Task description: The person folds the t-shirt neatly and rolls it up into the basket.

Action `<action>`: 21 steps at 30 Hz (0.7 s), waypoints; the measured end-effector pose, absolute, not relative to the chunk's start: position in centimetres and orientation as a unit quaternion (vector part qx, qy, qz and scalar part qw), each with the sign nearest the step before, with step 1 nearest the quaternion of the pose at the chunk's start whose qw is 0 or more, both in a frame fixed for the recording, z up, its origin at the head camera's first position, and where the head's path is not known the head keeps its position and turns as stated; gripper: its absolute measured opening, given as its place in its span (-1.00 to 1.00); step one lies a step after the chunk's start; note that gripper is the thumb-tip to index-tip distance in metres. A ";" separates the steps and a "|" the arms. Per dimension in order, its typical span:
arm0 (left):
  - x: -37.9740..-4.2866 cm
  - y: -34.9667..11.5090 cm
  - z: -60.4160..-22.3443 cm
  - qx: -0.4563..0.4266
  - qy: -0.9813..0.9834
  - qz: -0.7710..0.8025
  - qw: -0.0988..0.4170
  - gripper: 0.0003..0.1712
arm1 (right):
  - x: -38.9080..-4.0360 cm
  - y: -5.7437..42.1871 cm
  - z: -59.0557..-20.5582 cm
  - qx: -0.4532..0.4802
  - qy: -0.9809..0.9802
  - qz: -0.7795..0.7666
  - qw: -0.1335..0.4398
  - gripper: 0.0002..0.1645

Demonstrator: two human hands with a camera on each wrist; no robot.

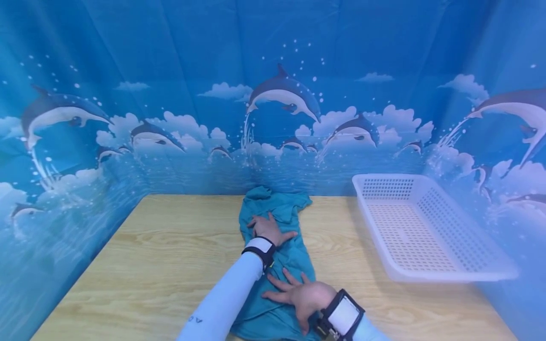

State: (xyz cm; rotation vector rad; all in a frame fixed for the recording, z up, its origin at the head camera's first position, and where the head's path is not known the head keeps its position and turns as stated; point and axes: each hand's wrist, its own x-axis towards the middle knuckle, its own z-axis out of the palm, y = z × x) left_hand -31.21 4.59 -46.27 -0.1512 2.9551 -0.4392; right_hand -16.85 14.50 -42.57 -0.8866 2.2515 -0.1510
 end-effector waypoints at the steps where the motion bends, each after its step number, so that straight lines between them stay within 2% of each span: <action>1: -31.1 4.6 -46.2 -0.047 0.986 -0.144 0.069 0.40 | -16.9 14.4 -42.6 -0.343 0.869 -0.054 0.352 0.38; 6: -30.8 4.3 -46.0 -0.023 0.988 -0.142 0.054 0.33 | -17.1 14.4 -42.6 -0.350 0.867 -0.040 0.352 0.37; 12: -30.7 3.5 -45.7 0.012 0.990 -0.124 0.067 0.24 | -17.0 14.3 -42.4 -0.362 0.866 -0.048 0.343 0.37; 16: -30.5 2.4 -45.2 0.059 0.992 -0.052 0.094 0.15 | -16.8 14.5 -42.5 -0.373 0.864 -0.064 0.331 0.36; 21: -29.7 -0.5 -43.3 0.107 0.970 0.139 0.168 0.04 | -16.1 14.8 -42.3 -0.372 0.873 -0.062 0.310 0.31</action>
